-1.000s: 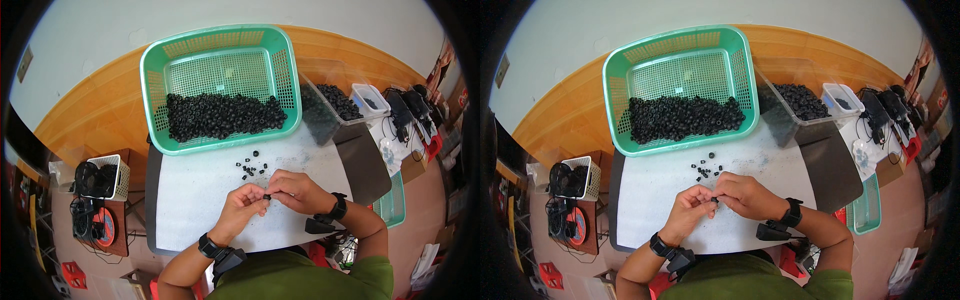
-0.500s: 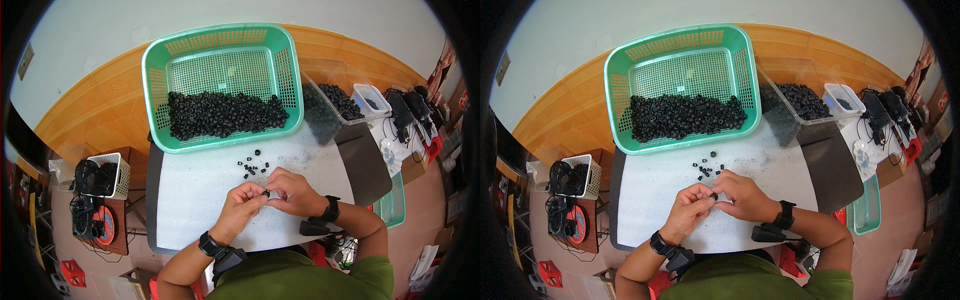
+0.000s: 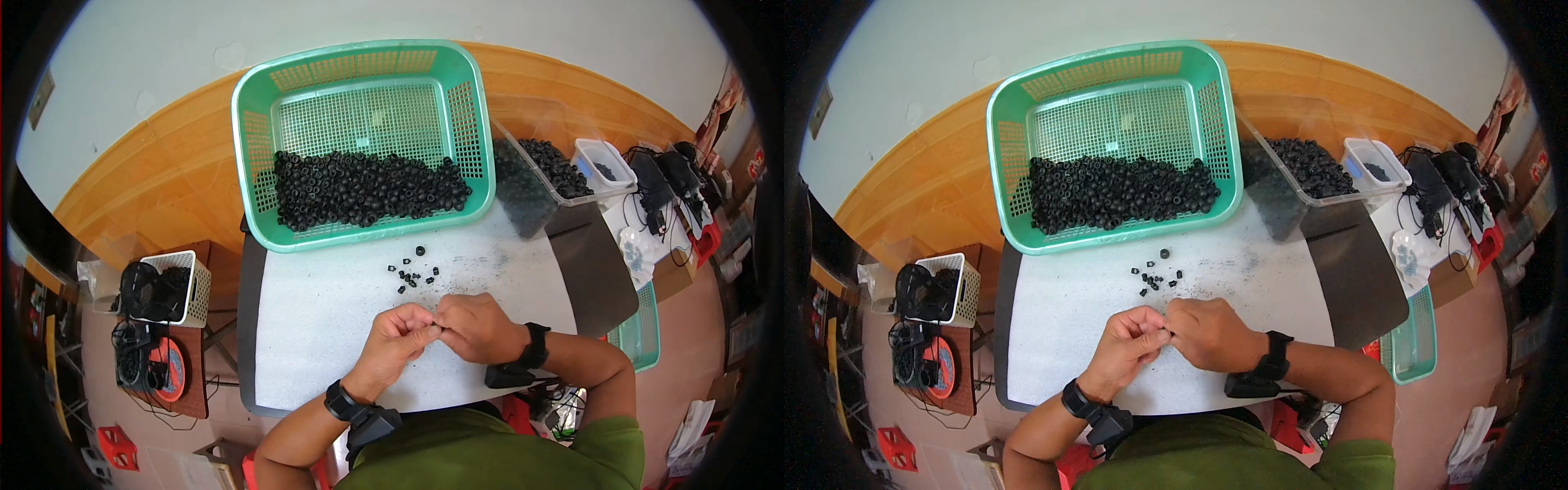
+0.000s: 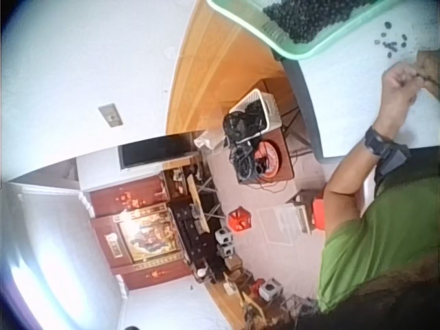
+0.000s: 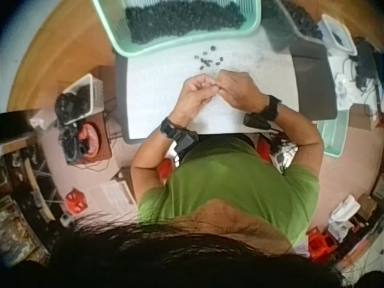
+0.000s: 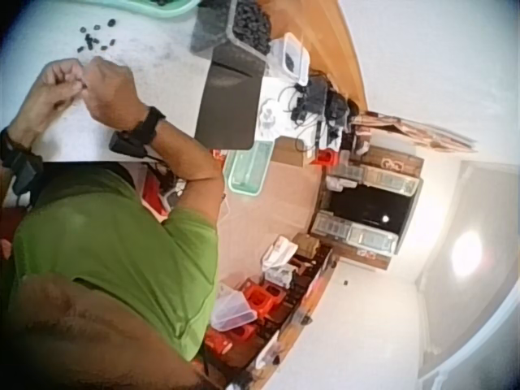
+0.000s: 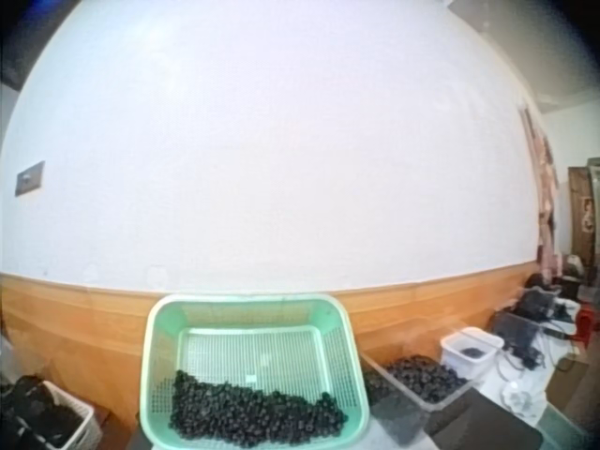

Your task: Sorting small black rubber grommets or parts from a workspace into a green basket.

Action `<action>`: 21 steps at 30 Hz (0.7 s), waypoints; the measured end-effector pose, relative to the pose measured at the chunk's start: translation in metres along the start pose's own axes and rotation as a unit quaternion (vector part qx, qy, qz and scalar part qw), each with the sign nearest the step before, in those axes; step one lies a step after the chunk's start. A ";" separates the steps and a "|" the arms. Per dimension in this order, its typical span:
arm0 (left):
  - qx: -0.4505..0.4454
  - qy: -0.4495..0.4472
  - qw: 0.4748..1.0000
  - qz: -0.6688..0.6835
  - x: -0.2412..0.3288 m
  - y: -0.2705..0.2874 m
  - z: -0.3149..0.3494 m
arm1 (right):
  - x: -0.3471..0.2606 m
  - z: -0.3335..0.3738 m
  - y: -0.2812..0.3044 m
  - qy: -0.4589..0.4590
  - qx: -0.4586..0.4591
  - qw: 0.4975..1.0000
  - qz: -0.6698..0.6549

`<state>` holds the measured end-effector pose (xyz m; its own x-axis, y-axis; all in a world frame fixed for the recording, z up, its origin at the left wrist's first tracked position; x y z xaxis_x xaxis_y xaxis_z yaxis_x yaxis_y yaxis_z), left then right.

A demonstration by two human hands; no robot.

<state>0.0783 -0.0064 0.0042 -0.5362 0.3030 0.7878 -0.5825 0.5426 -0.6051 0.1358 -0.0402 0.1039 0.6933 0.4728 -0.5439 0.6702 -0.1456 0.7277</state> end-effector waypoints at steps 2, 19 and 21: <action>-0.013 -0.005 1.000 -0.026 0.004 -0.006 0.001 | -0.001 -0.004 0.024 0.012 0.031 0.999 0.002; -0.118 0.069 0.977 -0.166 -0.009 -0.022 0.007 | 0.053 -0.036 0.092 0.003 0.104 0.979 0.177; -0.116 0.065 0.979 -0.152 -0.008 -0.019 0.007 | 0.058 -0.044 0.034 0.013 0.009 0.987 0.162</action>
Point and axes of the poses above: each hand's wrist, its own z-axis away from the middle knuckle, its own y-axis out of the back of the hand, x = y × z, the point moved 10 cm from there along -z, towards the middle knuckle, and after that the axes turned 14 degrees about -y, right-handed, at the moved point
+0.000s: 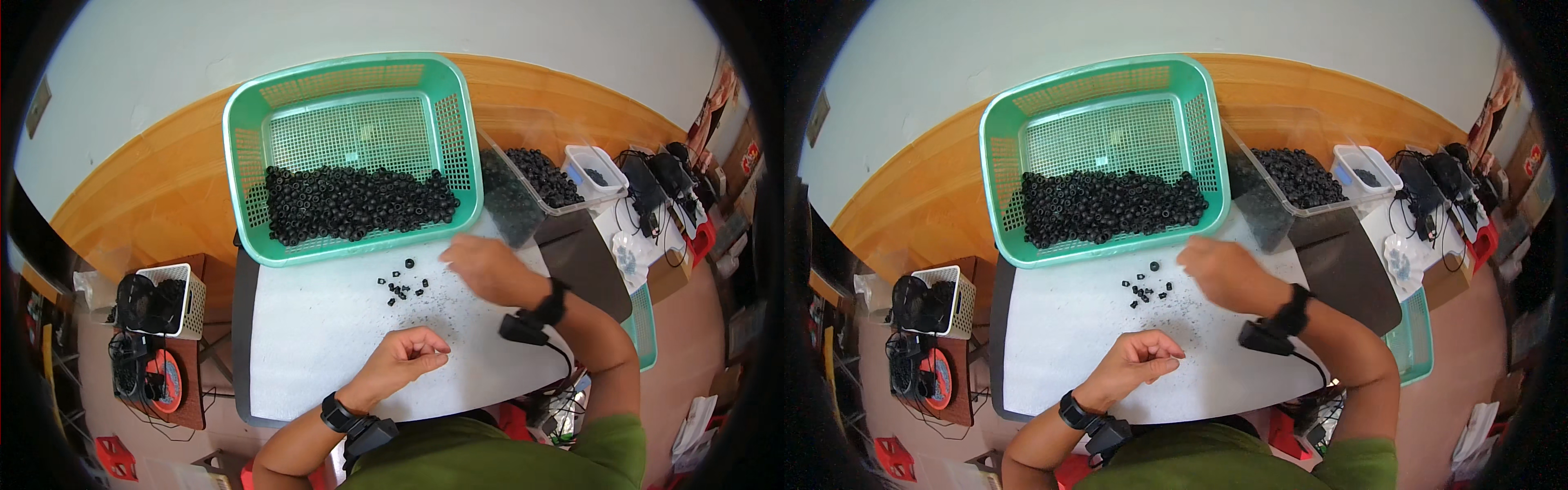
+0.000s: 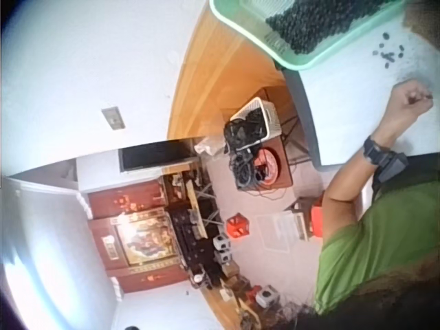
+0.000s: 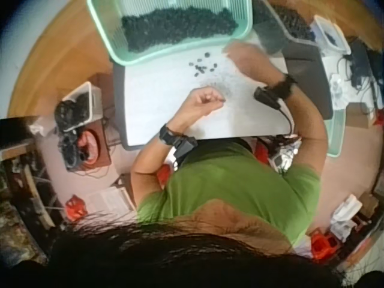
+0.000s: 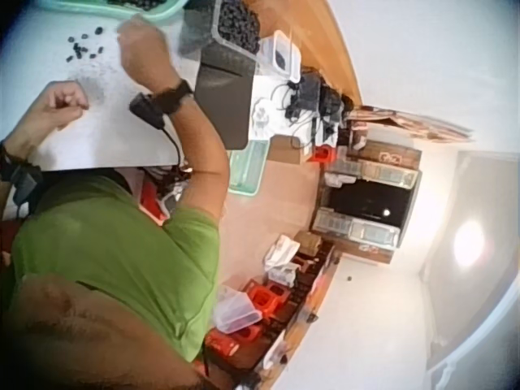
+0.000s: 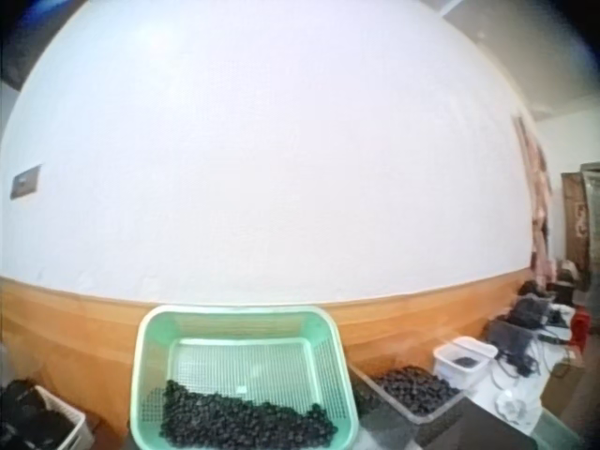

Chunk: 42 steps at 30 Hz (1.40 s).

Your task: Sorting small black rubber grommets or parts from a workspace into a green basket.

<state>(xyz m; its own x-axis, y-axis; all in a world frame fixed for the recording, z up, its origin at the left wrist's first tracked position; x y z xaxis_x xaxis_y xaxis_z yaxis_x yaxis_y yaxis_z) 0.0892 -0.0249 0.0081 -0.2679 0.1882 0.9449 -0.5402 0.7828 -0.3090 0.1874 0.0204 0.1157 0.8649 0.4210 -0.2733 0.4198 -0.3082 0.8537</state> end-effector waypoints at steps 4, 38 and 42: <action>0.001 -0.006 1.000 0.003 0.006 -0.002 -0.002 | 0.013 -0.017 -0.064 -0.070 -0.119 0.986 0.094; 0.161 -0.094 0.980 -0.068 0.014 0.029 0.001 | 0.054 0.058 -0.001 -0.184 -0.067 0.978 -0.065; 0.151 -0.107 0.980 -0.070 0.015 0.031 -0.001 | 0.040 0.059 -0.025 -0.158 -0.127 0.979 -0.035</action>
Point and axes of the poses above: each hand's wrist, its own z-axis away from the middle knuckle, its own y-axis out of the back of the hand, x = y × z, the point moved 10 cm from there along -z, towards the middle knuckle, and after that the axes turned 14 degrees about -y, right-handed, at the moved point
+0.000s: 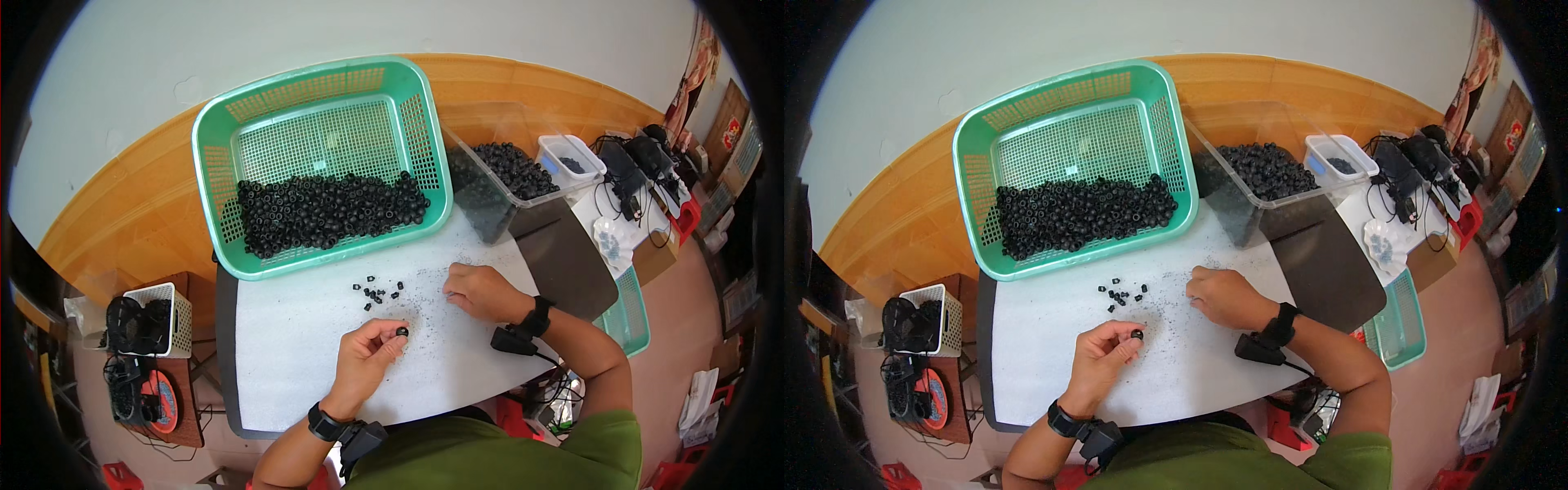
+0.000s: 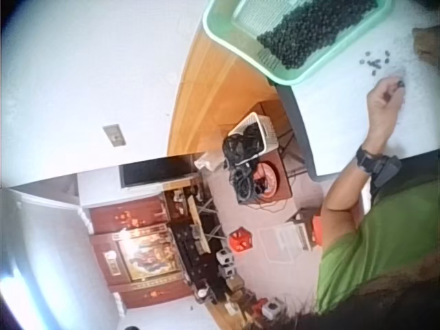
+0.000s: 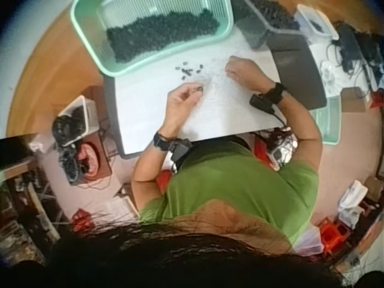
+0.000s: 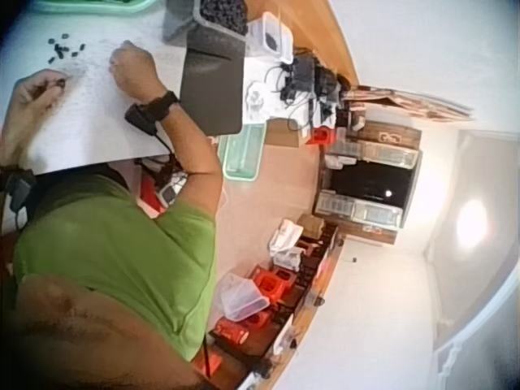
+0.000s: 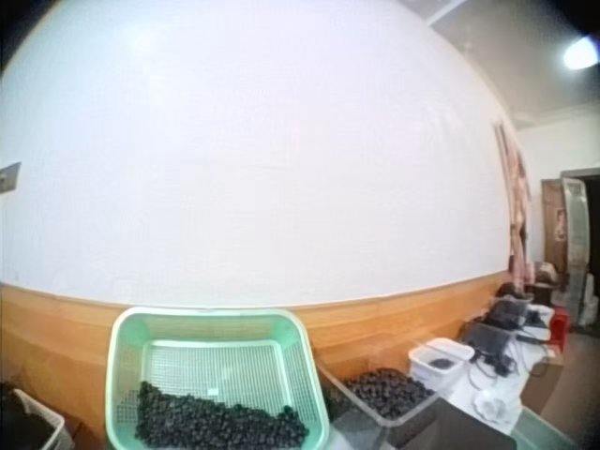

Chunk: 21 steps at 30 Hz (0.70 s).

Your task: Sorting small black rubber grommets or parts from a workspace into a green basket.

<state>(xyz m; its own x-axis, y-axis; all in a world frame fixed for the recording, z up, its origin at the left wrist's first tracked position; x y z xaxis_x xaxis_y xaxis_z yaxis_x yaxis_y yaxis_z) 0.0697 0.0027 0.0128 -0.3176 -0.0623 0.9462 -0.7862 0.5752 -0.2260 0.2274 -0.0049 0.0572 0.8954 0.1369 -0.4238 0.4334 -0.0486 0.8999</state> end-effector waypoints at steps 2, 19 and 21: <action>-0.001 0.002 1.000 -0.004 0.000 0.000 0.000 | -0.003 -0.001 0.000 -0.001 -0.012 1.000 -0.010; 0.004 -0.001 0.999 0.053 -0.002 -0.002 0.002 | -0.077 0.007 0.008 0.086 0.032 0.948 -0.306; 0.000 0.012 0.999 0.050 -0.005 -0.003 0.003 | -0.078 0.010 0.006 0.093 0.034 0.952 -0.291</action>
Point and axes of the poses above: each hand's wrist, its own z-axis away from the middle knuckle, its own y-axis out of the back of the hand, x = y × z, the point moved 10 cm from there along -z, towards the middle knuckle, and after that the axes turned 14 degrees about -y, right-handed, at the moved point
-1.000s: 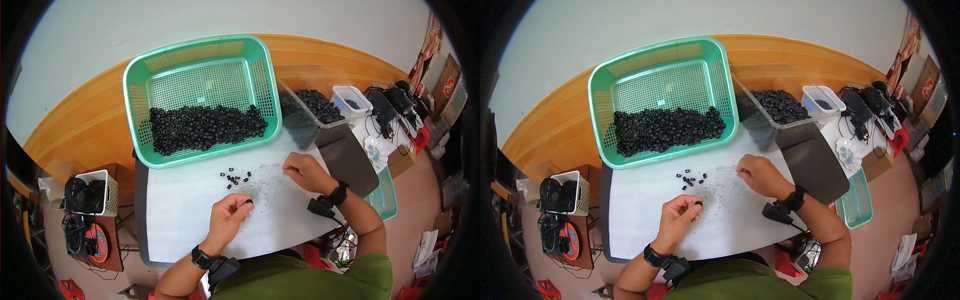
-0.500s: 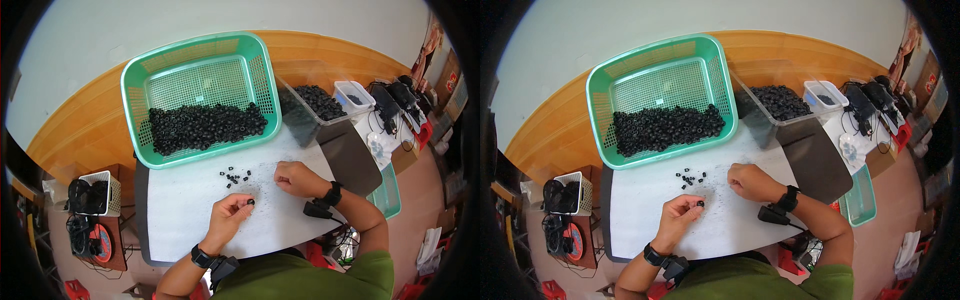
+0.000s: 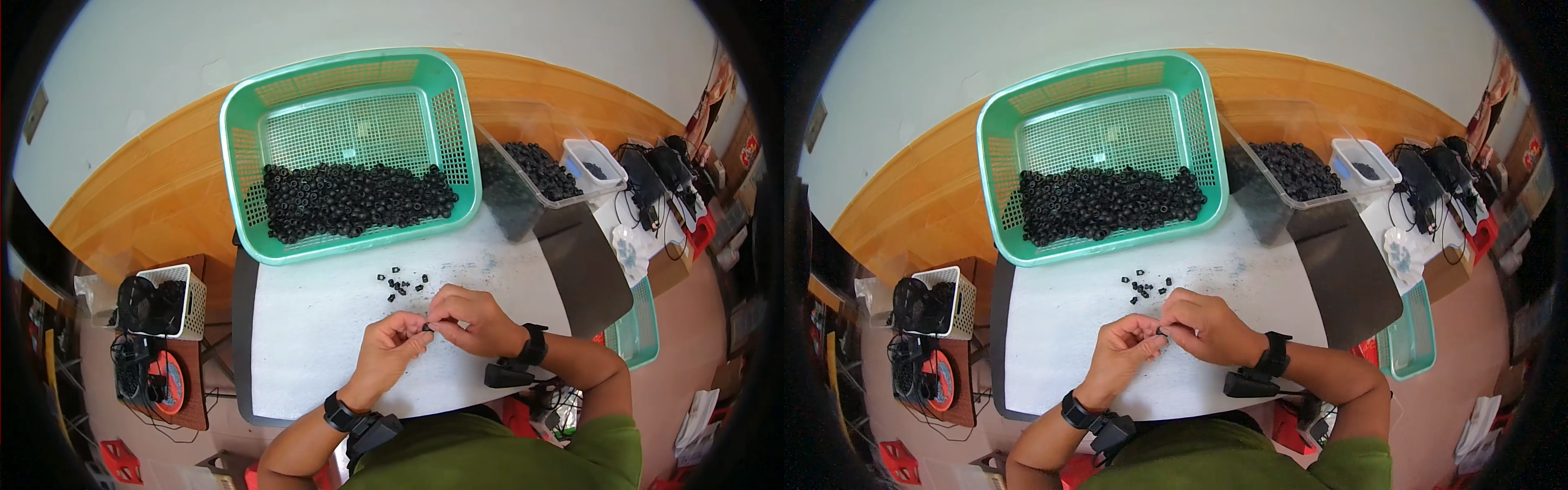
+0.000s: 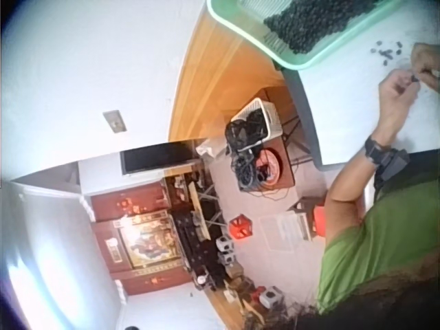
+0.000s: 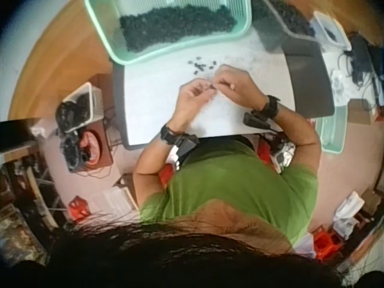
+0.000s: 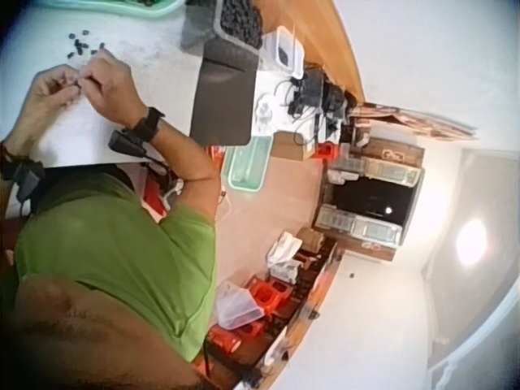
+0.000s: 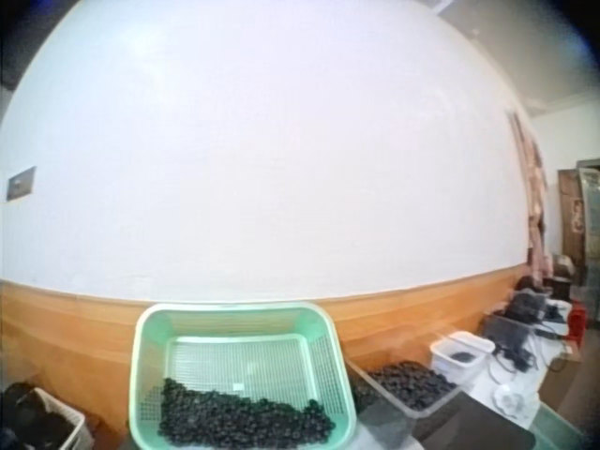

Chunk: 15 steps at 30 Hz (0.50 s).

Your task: Sorting small black rubber grommets or parts from a workspace into a green basket.

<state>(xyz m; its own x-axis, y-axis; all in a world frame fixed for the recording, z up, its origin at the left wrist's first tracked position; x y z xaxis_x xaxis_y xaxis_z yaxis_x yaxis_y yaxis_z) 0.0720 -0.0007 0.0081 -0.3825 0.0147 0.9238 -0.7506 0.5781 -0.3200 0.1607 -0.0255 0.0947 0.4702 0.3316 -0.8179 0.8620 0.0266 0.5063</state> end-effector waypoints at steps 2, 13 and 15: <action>0.005 0.004 1.000 -0.001 0.001 0.001 0.000 | -0.002 0.002 -0.003 0.006 -0.001 1.000 0.016; 0.048 -0.003 0.999 -0.003 0.002 0.013 -0.002 | 0.041 -0.041 0.008 -0.033 -0.011 0.986 0.165; 0.049 -0.005 0.999 0.017 0.001 0.012 -0.003 | 0.043 -0.045 0.001 -0.004 -0.009 0.974 0.225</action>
<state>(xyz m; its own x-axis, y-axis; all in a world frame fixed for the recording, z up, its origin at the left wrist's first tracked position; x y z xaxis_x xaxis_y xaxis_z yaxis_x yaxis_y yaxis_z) 0.0640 0.0088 0.0056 -0.4133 0.0250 0.9103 -0.7860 0.4949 -0.3704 0.1737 0.0316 0.0726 0.8016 0.3065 -0.5134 0.5642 -0.1036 0.8191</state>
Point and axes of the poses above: each hand's wrist, its own z-axis away from the middle knuckle, its own y-axis out of the back of the hand, x = y × z, the point moved 10 cm from there along -z, towards the middle knuckle, and after that the axes turned 14 degrees about -y, right-handed, at the moved point
